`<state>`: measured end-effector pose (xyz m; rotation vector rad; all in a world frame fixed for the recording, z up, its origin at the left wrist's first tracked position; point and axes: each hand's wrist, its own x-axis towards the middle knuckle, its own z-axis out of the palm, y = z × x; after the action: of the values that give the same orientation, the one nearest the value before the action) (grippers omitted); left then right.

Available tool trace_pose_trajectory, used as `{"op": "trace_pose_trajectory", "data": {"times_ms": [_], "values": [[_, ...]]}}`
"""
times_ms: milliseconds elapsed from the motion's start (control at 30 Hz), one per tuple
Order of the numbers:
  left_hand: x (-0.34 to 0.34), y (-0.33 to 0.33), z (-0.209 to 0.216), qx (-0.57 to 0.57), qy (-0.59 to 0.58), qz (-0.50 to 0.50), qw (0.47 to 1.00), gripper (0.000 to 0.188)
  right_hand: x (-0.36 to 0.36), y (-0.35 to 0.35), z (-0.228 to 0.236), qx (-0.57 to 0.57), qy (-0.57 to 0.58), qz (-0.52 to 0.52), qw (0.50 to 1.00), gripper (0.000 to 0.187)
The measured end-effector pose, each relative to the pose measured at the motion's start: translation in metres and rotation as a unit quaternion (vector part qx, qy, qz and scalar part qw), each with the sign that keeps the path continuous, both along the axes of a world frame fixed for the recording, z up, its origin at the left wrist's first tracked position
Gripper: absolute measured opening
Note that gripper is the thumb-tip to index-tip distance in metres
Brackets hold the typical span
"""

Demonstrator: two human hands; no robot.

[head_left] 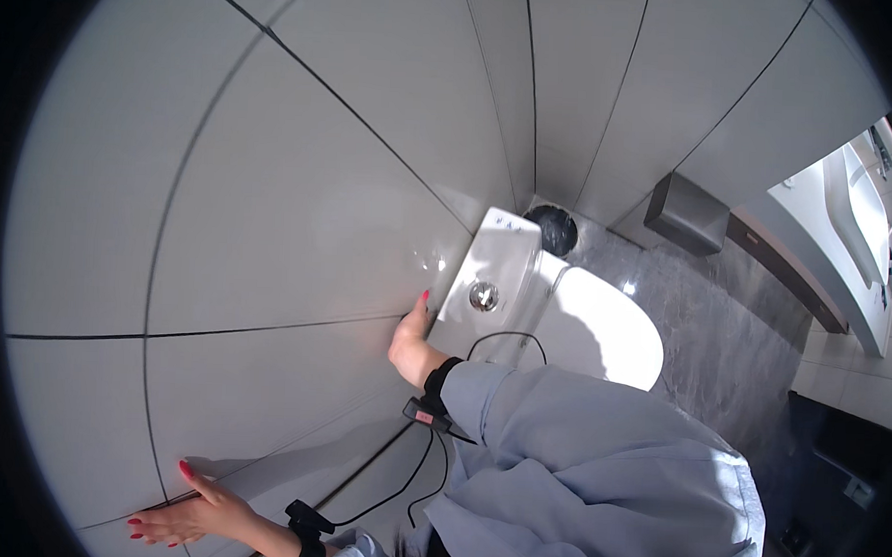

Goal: The person wipes the wall and door with a cloth by hand in a restroom.

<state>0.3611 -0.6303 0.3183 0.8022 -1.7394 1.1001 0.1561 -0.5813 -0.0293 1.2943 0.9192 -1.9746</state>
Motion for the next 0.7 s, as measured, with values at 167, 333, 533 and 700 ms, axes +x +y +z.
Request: {"op": "trace_pose_trajectory", "data": {"times_ms": [167, 333, 533, 700], "values": [[0.011, -0.001, -0.008, 0.023, 0.002, 0.015, 1.0, 0.105, -0.134, 0.021, 0.002, -0.171, 0.047, -0.072, 0.982, 0.093], [-0.013, 0.001, -0.006, 0.012, 0.043, -0.002, 0.999, 0.103, -0.314, 0.058, 0.127, -0.109, 0.324, -0.181, 0.922, 0.075], [-0.006, 0.002, -0.011, 0.001, 0.067, 0.007, 0.998, 0.104, -0.217, 0.058, 0.36, 0.201, 0.713, -0.03, 0.671, 0.072], [-0.007, 0.003, -0.013, -0.004, 0.076, 0.0, 0.997, 0.106, -0.113, 0.049, 0.343, 0.258, 0.954, -0.021, 0.153, 0.076]]}}
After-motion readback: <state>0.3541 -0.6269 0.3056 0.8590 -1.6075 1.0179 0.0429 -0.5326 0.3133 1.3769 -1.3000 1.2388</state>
